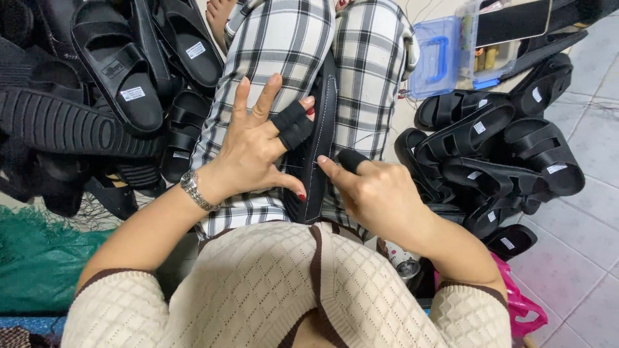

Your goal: A person is hand-sewing the sole of a black sandal using a needle and thread while sitting on the floor.

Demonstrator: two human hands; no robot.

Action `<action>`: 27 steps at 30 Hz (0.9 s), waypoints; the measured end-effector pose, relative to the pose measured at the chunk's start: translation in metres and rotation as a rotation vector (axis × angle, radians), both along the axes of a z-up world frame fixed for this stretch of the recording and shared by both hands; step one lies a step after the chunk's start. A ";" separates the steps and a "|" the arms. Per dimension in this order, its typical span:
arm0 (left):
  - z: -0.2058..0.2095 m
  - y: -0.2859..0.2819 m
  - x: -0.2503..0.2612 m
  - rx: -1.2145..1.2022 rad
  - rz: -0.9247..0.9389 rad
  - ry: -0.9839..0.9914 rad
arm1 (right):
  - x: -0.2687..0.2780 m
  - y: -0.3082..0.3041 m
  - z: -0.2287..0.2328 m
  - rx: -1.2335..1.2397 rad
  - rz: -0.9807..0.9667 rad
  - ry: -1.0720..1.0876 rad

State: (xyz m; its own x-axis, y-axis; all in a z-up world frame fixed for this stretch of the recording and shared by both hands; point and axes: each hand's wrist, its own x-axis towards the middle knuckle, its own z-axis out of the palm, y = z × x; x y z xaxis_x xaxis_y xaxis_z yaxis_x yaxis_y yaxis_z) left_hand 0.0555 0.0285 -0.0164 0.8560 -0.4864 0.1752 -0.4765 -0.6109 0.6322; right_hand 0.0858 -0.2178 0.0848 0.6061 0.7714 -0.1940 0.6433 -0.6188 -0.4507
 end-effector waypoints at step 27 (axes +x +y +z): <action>0.033 -0.041 -0.062 -0.543 0.471 0.528 | -0.018 -0.018 -0.044 -0.044 0.066 -0.442</action>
